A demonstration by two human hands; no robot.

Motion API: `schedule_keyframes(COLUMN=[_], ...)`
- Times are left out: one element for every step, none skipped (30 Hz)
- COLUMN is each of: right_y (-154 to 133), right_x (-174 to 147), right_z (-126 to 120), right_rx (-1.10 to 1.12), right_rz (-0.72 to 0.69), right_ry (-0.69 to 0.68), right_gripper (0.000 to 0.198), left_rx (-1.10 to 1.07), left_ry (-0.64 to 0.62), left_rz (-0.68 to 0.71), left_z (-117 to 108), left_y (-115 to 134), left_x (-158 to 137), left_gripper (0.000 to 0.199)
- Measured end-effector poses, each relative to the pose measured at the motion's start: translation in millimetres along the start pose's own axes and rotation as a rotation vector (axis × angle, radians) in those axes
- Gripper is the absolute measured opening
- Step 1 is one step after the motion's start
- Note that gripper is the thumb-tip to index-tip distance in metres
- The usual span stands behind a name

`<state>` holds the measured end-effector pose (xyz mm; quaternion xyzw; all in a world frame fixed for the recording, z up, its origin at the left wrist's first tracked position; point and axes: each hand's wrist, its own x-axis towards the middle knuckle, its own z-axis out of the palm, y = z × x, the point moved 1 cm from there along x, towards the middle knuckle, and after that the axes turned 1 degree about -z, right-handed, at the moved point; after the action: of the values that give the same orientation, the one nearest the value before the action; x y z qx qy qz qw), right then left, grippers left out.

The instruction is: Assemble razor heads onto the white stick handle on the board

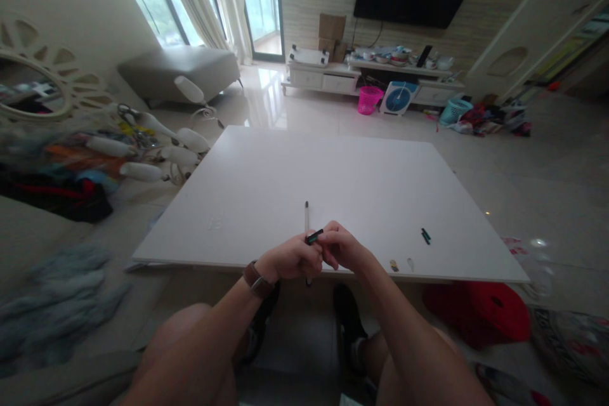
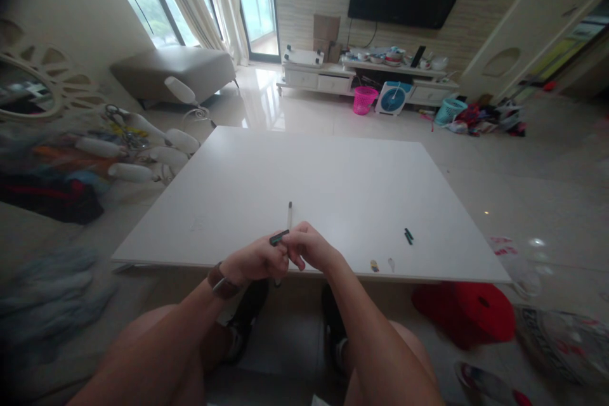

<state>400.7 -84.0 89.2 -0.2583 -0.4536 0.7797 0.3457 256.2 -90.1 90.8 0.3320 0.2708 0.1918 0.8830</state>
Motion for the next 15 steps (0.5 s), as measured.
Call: schedule_keyframes(right_y=[0.2,0.1,-0.1,-0.4,-0.7,-1.0,-1.3,-1.8,-2.3,-2.8,-3.3,-3.7,-3.9,-3.9,-3.6], right_x=[0.4,0.9,1.7,2.6,3.6,4.5,5.3,6.1,6.7,7.1,7.4,7.6,7.7,7.7,7.6], right_z=[-0.4,-0.7,-0.9,-1.0,-0.9,-0.7,-0.5,-0.1,0.5,1.2,1.9,2.6,3.1,3.4,3.5], right_rx=[0.003,0.005,0.008,0.010,0.010,0.008,0.009,0.011,0.015,0.020,0.022,0.020,0.016,0.011,0.007], right_rz=[-0.011,-0.022,-0.030,-0.034,-0.031,-0.024,-0.018,-0.017,-0.017,-0.021,-0.027,-0.032,-0.034,-0.033,-0.030], right_ry=[0.000,0.003,0.007,0.010,0.010,0.009,0.007,0.003,-0.004,-0.011,-0.016,-0.019,-0.017,-0.012,-0.004], right_gripper=[0.044,0.044,0.045,0.046,0.046,0.045,0.045,0.045,0.044,0.045,0.045,0.045,0.046,0.047,0.047], left_rx=[0.013,0.028,0.039,0.046,0.050,0.052,0.050,0.047,0.045,0.043,0.043,0.043,0.044,0.046,0.044], left_ry=[-0.017,-0.036,-0.050,-0.059,-0.067,-0.074,-0.079,-0.083,-0.085,-0.083,-0.078,-0.071,-0.065,-0.063,-0.059], left_rz=[-0.009,-0.017,-0.020,-0.019,-0.015,-0.009,0.000,0.006,0.008,0.008,0.008,0.008,0.008,0.007,0.011], left_z=[0.6,1.2,1.6,1.8,1.9,2.0,1.9,1.8,1.6,1.3,1.1,1.1,1.4,1.9,2.7], left_y=[1.0,2.3,3.9,5.5,6.9,8.1,9.1,9.7,10.0,10.0,9.9,9.7,9.5,9.2,9.0], left_x=[0.0,0.1,0.0,-0.1,-0.3,-0.6,-1.0,-1.4,-1.8,-2.2,-2.5,-2.7,-2.9,-3.0,-3.2], left_gripper=[0.019,0.017,0.016,0.015,0.014,0.013,0.012,0.011,0.011,0.010,0.010,0.010,0.010,0.009,0.009])
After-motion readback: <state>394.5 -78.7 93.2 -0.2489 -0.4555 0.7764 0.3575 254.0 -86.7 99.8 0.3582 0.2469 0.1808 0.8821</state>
